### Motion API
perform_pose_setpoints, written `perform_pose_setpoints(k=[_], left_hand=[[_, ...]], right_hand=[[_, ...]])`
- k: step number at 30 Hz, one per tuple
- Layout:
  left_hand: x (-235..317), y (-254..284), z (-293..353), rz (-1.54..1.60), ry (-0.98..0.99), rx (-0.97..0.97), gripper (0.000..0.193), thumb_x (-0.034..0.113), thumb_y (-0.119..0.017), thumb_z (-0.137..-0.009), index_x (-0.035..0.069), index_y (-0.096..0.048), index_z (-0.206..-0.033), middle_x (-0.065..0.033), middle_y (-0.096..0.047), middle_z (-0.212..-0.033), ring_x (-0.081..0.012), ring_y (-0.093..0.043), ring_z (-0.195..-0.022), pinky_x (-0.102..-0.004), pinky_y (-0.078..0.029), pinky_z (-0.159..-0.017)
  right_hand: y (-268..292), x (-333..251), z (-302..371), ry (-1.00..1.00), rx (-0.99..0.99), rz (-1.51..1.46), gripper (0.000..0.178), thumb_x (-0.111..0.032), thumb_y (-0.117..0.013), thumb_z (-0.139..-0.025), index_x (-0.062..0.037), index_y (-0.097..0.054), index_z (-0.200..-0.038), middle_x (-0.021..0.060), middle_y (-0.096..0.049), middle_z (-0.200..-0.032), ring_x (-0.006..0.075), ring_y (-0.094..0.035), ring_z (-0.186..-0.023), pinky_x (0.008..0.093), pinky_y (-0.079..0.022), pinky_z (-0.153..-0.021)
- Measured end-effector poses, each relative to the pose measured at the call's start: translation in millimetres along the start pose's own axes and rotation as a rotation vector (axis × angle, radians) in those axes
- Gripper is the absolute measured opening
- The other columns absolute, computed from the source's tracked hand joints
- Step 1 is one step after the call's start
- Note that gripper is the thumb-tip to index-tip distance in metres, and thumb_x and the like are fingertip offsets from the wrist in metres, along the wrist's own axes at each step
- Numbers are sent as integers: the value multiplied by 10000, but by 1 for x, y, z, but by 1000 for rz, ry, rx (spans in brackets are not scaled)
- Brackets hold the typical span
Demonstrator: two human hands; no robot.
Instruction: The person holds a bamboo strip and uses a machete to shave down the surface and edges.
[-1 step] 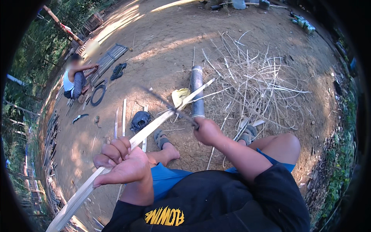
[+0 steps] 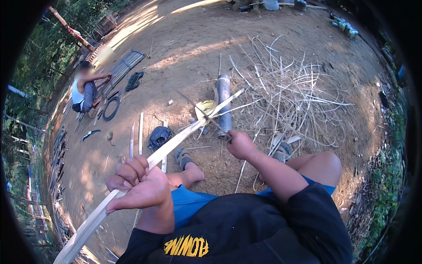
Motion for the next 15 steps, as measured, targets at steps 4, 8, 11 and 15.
perform_pose_setpoints(k=[4, 8, 11, 15], left_hand=[[-2, 5, -9, -47, -7, 31, 654, 799, -358, -832, 171, -320, -654, 33, -216, -548, -82, -160, -458, -242, -155, -458], [0, 7, -14, 11, -19, 15, 652, 789, -375, -835, 169, -306, -648, 35, -204, -548, -79, -153, -463, -245, -149, -462], [-5, 1, -13, -50, -18, -16, 645, 783, -396, -833, 170, -322, -648, 37, -194, -551, -79, -155, -464, -250, -141, -463], [-3, 6, -14, -158, -64, 46, 634, 769, -447, -822, 170, -337, -645, 41, -193, -555, -79, -155, -464, -253, -132, -470]], right_hand=[[4, -25, 15, 27, 21, 8, 238, -175, -590, -799, -46, -602, -998, 254, -655, -913, 423, -632, -908, 493, -500, -806], [10, -67, 23, 262, -33, 1, 217, -159, -580, -783, -41, -590, -966, 227, -658, -888, 415, -634, -886, 493, -499, -804], [0, 52, -42, -39, 25, 4, 208, -161, -567, -793, -53, -620, -963, 209, -666, -905, 400, -642, -877, 486, -504, -809], [5, 15, -25, -36, 23, 71, 201, -152, -558, -804, -59, -627, -969, 213, -668, -918, 391, -651, -872, 491, -510, -790]])
Point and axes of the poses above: each hand's wrist, its own z-axis away from the middle knuckle, its own y-axis out of the back of the hand, x = y × z, the point moved 3 cm from there along -z, towards the middle knuckle
